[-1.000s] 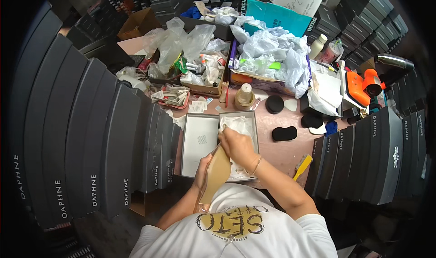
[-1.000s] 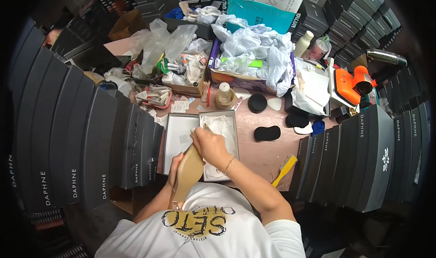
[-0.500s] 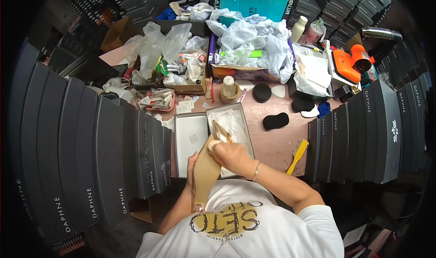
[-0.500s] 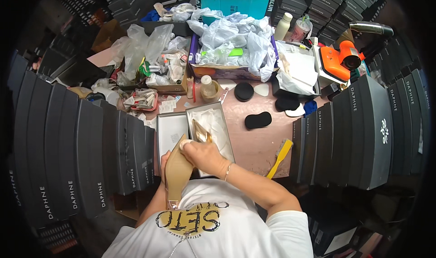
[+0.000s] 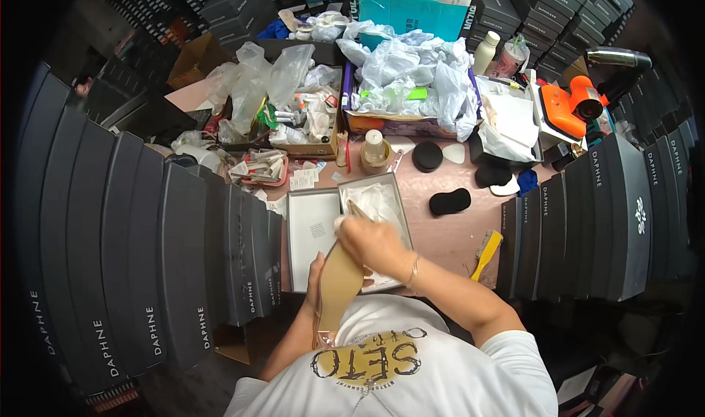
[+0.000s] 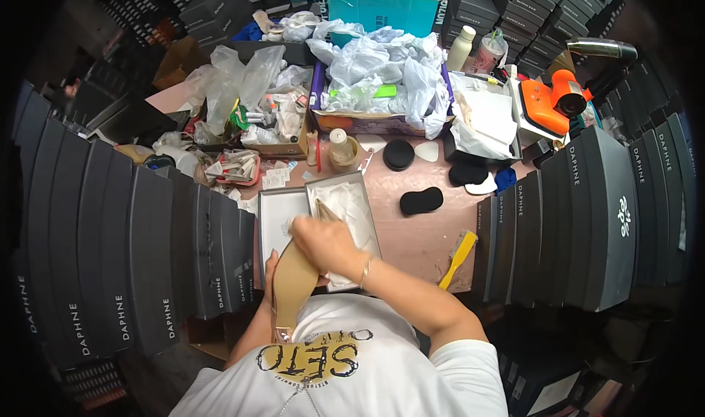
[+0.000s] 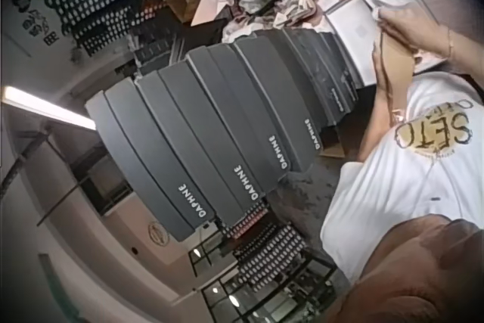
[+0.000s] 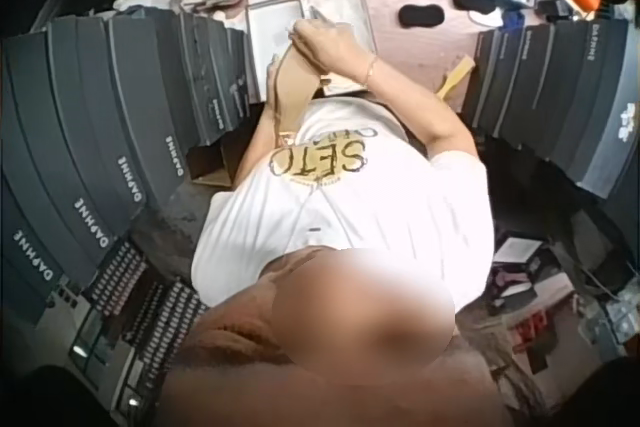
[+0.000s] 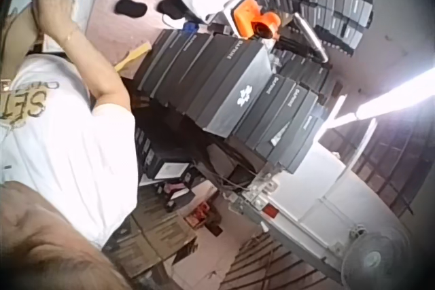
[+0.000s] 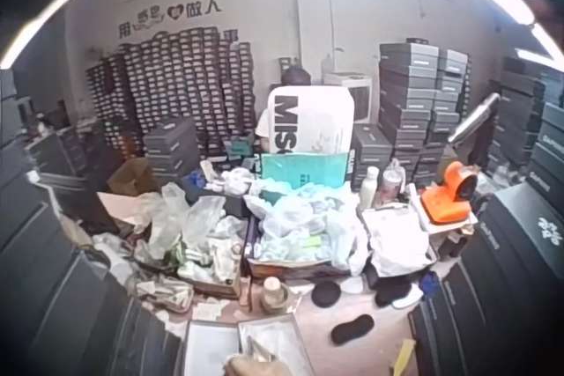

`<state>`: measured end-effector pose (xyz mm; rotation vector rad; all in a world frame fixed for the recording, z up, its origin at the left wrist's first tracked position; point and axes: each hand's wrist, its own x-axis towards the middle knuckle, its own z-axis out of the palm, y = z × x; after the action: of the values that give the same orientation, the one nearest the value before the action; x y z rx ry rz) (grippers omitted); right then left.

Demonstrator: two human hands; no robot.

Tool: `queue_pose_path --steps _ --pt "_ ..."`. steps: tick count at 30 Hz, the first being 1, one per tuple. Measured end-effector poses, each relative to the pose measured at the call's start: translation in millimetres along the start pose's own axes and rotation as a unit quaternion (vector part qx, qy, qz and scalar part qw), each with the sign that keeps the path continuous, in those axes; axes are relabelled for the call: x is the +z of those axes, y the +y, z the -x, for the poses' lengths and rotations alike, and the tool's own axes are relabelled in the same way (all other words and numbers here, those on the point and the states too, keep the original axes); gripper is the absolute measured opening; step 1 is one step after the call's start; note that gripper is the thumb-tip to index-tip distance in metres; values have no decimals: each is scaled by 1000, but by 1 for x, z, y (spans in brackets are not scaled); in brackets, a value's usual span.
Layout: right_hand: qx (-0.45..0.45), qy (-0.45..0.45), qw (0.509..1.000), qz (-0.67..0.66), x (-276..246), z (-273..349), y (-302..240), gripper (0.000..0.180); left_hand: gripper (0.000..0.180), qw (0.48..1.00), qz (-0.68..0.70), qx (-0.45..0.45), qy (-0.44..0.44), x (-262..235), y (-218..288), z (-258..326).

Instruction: Inspecting pairs of high-heeled shoes and packing them into boxes with tissue paper.

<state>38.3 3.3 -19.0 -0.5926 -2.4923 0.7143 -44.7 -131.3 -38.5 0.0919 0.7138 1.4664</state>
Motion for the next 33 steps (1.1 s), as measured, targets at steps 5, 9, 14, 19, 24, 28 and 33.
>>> queue_pose_path --steps 5,9,14,19,24,28,33 --pt "-76 -54 995 42 1 -11 -8 17 62 996 20 -5 91 -4 24 -25" --pt "-125 -31 991 19 -5 -39 -14 14 59 996 11 -47 78 -6 62 -56" --pt "-46 -15 995 90 3 -64 22 13 58 996 77 35 -11 -4 65 -79" --pt "-308 -88 947 -20 14 -10 -25 16 53 994 93 16 47 -20 55 -71" --pt "-125 -154 980 4 26 -26 -25 11 53 990 123 49 43 -44 46 -87" --pt "-173 -120 978 3 27 -29 -20 9 50 987 155 38 27 -49 45 -91" --pt "-142 -93 985 -21 30 -23 -10 17 54 994 93 42 32 -53 33 -84"
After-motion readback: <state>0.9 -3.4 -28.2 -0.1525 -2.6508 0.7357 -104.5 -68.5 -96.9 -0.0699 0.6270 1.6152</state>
